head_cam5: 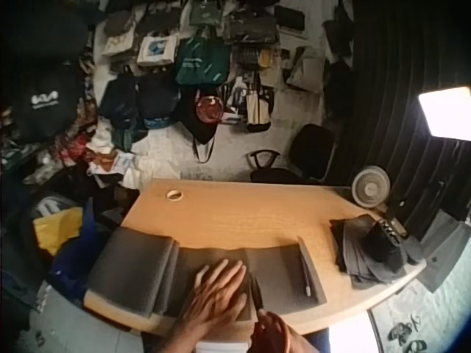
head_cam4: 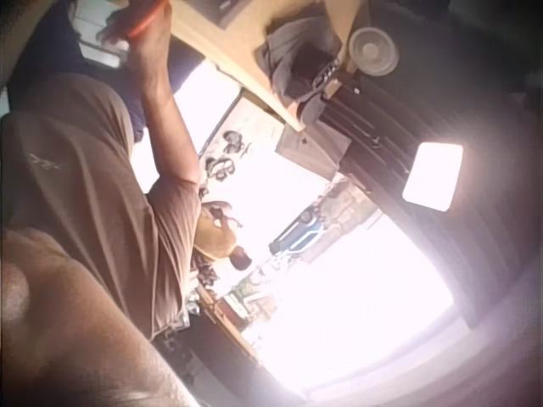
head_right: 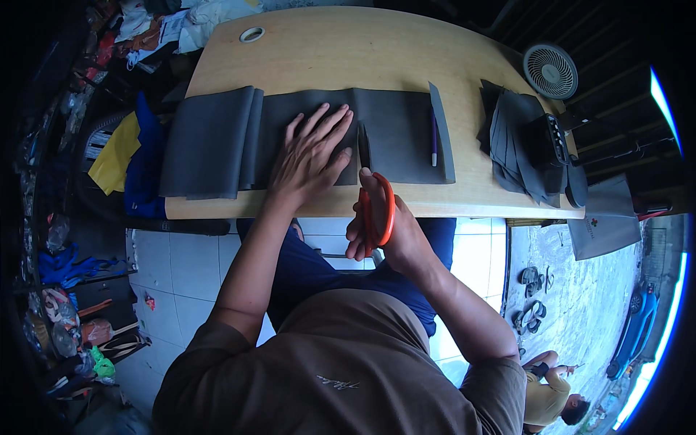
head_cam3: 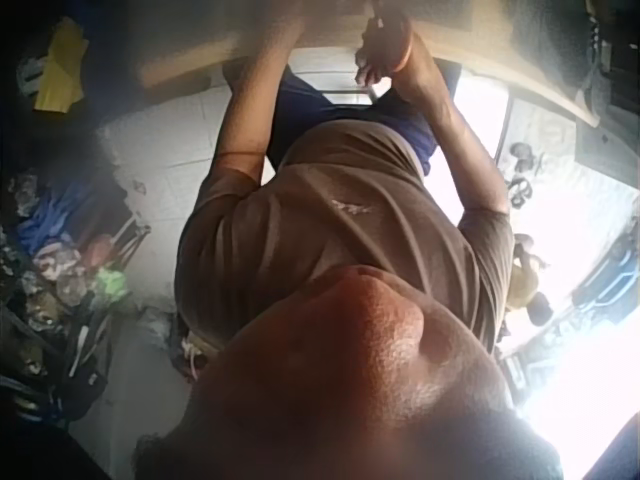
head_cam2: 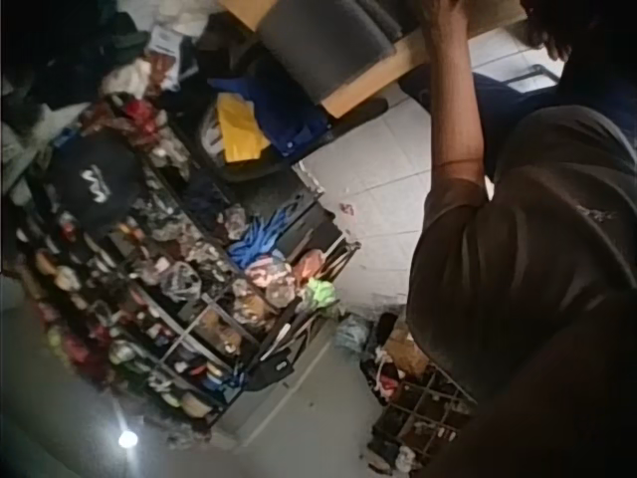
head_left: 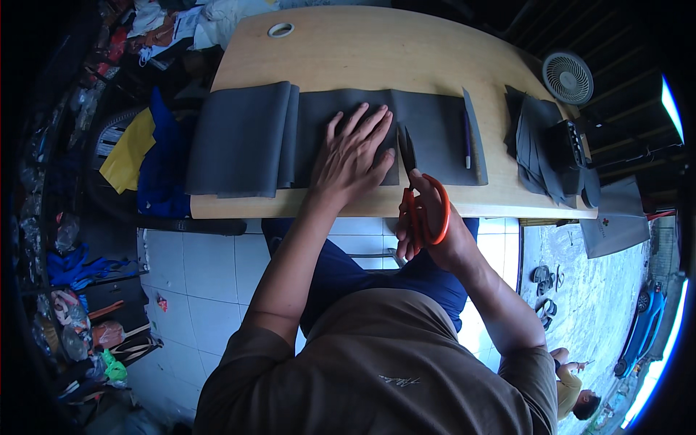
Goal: The recorder is measuring and cutting pieces of dark gray fabric on a wooden table using a pen and scissors.
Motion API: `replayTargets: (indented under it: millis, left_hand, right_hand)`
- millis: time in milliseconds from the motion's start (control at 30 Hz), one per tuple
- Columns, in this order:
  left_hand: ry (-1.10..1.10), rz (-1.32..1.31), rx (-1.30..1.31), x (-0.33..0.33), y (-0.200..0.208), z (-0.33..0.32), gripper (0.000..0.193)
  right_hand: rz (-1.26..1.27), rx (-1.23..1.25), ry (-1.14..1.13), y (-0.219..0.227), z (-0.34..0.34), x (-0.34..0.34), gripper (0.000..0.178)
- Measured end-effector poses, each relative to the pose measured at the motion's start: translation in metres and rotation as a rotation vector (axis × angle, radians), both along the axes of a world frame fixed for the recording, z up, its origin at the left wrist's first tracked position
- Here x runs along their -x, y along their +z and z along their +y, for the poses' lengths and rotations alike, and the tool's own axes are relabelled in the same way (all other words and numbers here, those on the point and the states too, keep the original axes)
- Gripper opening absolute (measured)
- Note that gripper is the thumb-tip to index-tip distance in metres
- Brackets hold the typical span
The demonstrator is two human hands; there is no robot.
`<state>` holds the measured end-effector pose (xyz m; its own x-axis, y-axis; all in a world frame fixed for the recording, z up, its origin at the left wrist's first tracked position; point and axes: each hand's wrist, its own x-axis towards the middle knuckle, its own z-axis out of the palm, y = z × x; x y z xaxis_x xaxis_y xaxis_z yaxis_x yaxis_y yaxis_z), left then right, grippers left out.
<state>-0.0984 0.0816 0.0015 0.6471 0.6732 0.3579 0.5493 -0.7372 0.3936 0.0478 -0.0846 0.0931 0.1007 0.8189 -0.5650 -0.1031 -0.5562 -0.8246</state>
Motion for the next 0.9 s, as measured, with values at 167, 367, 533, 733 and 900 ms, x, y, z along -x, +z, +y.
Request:
replayTargets:
  millis: [167,367,533,733,900]
  left_hand:
    - [-0.007,0.049,-0.015,0.001,0.000,0.001,0.074]
    - [0.001,0.066,-0.005,0.000,0.002,0.001,0.077]
    - [-0.022,0.026,-0.014,0.002,0.008,-0.003,0.092]
    - [-0.019,0.024,-0.018,0.002,0.006,-0.001,0.091]
    - [-0.019,0.042,-0.014,0.002,0.007,0.000,0.089]
  right_hand:
    - [0.026,0.006,-0.027,-0.001,0.017,-0.003,0.074]
    - [0.054,-0.037,-0.025,-0.008,0.020,-0.008,0.074]
    - [0.000,0.030,-0.029,0.001,0.016,-0.007,0.074]
    - [0.016,-0.048,-0.005,-0.005,0.013,-0.010,0.075]
    - [0.030,-0.057,-0.007,-0.015,0.020,-0.013,0.078]
